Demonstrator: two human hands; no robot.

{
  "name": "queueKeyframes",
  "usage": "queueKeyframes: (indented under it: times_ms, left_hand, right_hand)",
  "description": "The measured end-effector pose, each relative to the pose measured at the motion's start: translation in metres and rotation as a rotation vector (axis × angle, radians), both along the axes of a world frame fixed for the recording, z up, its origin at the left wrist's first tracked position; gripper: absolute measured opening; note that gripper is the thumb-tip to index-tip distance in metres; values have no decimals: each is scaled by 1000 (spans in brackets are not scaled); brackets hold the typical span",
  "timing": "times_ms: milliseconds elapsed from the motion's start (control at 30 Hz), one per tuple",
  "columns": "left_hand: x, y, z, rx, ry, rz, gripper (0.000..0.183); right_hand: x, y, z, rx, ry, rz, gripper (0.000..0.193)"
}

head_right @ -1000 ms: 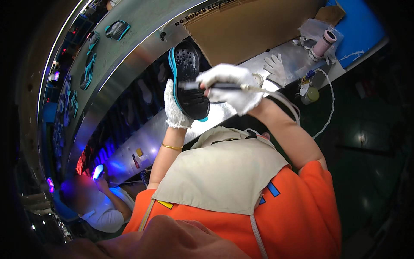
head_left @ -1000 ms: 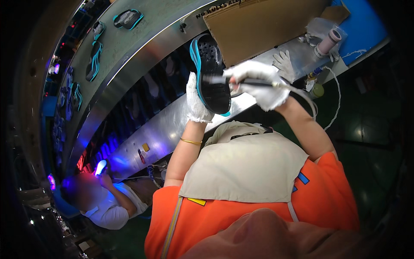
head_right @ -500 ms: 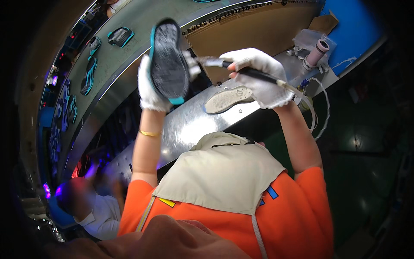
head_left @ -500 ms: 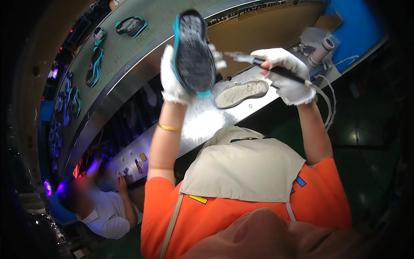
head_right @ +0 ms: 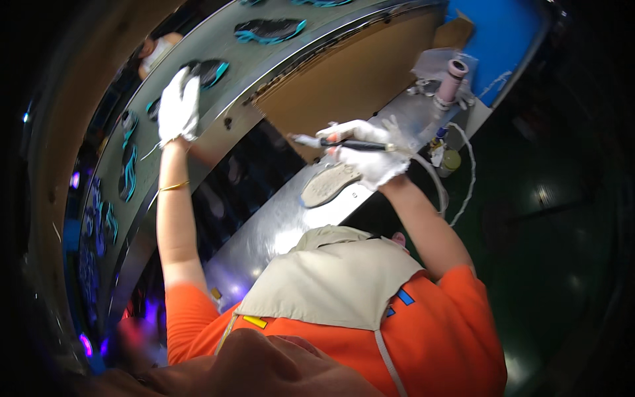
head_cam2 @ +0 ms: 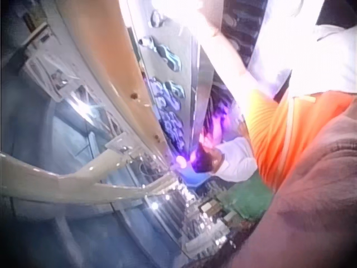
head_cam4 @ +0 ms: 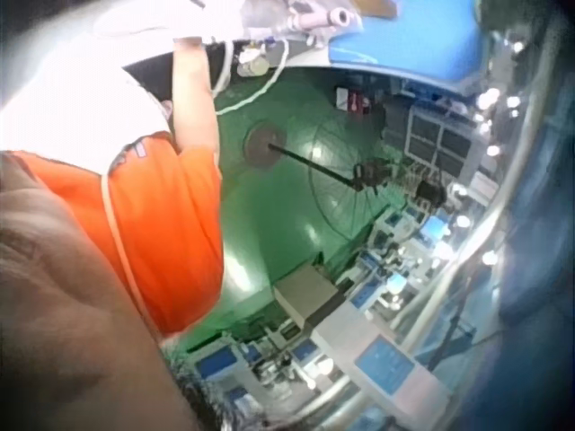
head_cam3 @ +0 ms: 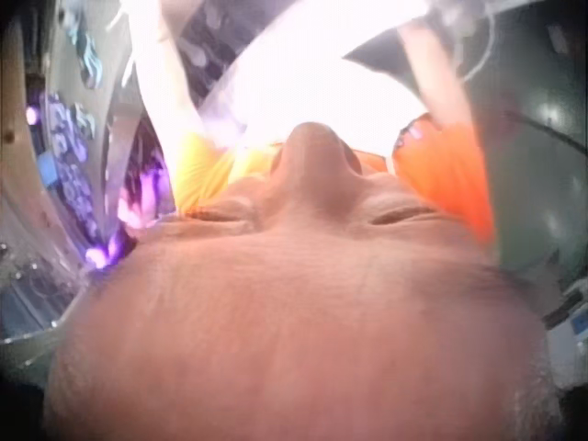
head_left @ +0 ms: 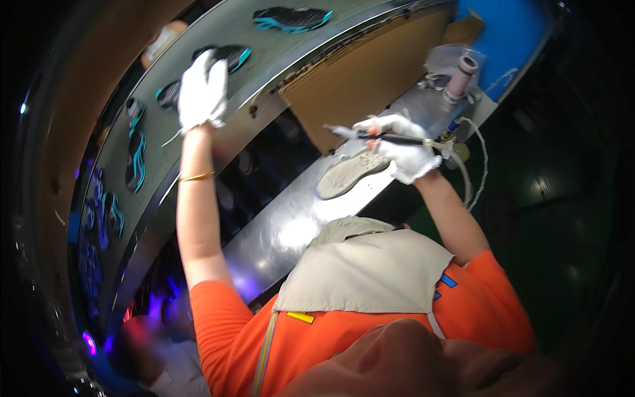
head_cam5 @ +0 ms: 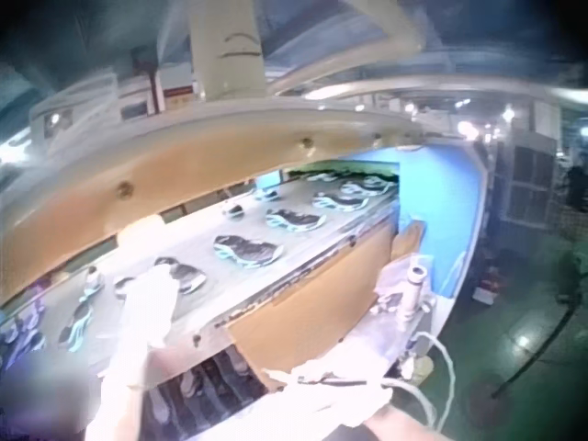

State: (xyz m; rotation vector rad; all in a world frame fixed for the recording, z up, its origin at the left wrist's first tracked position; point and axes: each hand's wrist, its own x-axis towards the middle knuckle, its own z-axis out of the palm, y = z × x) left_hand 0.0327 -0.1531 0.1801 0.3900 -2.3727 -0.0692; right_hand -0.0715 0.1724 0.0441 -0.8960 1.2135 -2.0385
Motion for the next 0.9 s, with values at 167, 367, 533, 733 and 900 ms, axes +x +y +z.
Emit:
queueKeyframes:
  times_ms: [167,367,533,733,900]
  left_hand:
    - [48,-42,1,-95,-378,268,44]
    - [118,-20,17,-586,-367,173,56]
    - [102,28,-4,-32,-65,140,51]
    - [103,50,-22,197,37,27,45]
    - [138,65,-42,439,162,-149,40]
  right_hand:
    - [2,-13,1,-128,138,35,18]
    - [2,-22,-6,-90,227,-72,23]
    - [5,-26,-12,-78,3,-4,26]
    - [4,-21,-17,-74,10,23,23]
    - [-5,-17,-14,-169,156,35,15]
